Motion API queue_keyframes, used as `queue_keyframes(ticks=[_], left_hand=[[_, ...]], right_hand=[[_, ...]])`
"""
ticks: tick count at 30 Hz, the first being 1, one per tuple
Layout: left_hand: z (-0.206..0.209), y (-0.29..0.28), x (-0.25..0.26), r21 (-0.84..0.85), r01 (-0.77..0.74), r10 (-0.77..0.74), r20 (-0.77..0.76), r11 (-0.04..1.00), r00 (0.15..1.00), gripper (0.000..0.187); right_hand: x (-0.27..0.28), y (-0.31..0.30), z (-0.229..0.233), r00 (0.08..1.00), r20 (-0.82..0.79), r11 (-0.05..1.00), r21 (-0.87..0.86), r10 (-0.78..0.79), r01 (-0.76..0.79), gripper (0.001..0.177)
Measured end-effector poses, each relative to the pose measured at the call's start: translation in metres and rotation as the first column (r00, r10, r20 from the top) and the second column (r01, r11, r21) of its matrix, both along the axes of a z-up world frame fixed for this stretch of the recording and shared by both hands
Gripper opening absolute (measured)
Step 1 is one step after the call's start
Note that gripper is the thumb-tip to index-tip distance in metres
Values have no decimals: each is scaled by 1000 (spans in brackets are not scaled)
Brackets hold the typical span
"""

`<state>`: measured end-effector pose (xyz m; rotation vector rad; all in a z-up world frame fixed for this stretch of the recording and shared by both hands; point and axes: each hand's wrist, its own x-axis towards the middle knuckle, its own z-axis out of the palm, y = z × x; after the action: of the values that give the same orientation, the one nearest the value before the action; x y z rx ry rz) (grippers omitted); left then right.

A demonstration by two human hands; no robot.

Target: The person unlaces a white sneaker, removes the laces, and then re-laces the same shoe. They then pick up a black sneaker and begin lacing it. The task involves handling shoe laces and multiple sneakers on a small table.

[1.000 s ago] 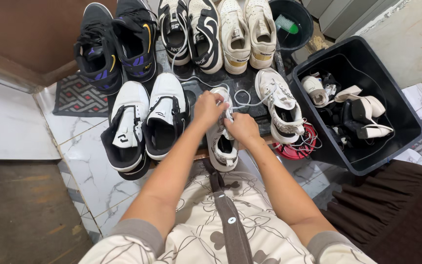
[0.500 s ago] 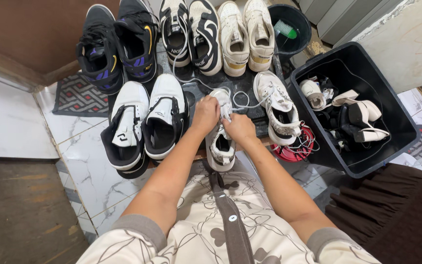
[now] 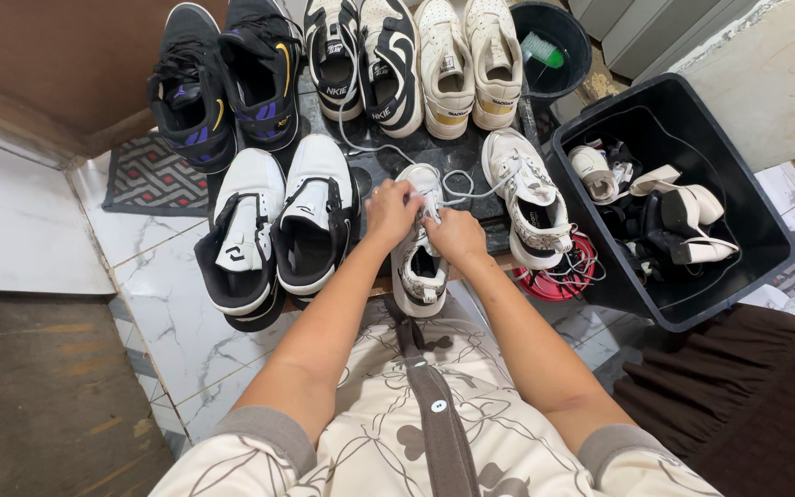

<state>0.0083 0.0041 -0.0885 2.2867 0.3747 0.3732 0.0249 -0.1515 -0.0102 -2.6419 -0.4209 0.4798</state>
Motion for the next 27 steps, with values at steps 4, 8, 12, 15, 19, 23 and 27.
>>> queue_keyframes(ticks=[4, 8, 12, 15, 19, 23, 27], left_hand=[[-6, 7, 16, -724, -57, 10, -69, 687, 998, 31], [-3, 23, 16, -152, -5, -45, -326, 988, 944, 37], [-5, 30, 18, -512, -66, -58, -223, 856, 973, 33], [-19, 34, 20, -970, -34, 77, -16, 243, 997, 35], [-22, 48, 21, -830, 31, 58, 76, 557, 995, 39], [13, 51, 7, -125, -60, 63, 20, 990, 998, 58], [39, 15, -17, -186, -94, 47, -243, 978, 969, 29]], right_hand=[[-5, 0, 4, 999, -15, 999, 22, -41, 41, 41], [-9, 0, 1, 999, 42, 1000, 11, 21, -22, 40], [-2, -1, -5, 998, 52, 1000, -7, 16, -16, 41], [4, -6, -11, 999, 29, 1000, 13, -19, 19, 43], [2, -6, -14, 999, 41, 1000, -2, 5, -4, 44], [-1, 0, -7, 998, 58, 1000, 12, -1, 0, 42], [-6, 2, -4, 995, 94, 999, -15, 43, -41, 41]])
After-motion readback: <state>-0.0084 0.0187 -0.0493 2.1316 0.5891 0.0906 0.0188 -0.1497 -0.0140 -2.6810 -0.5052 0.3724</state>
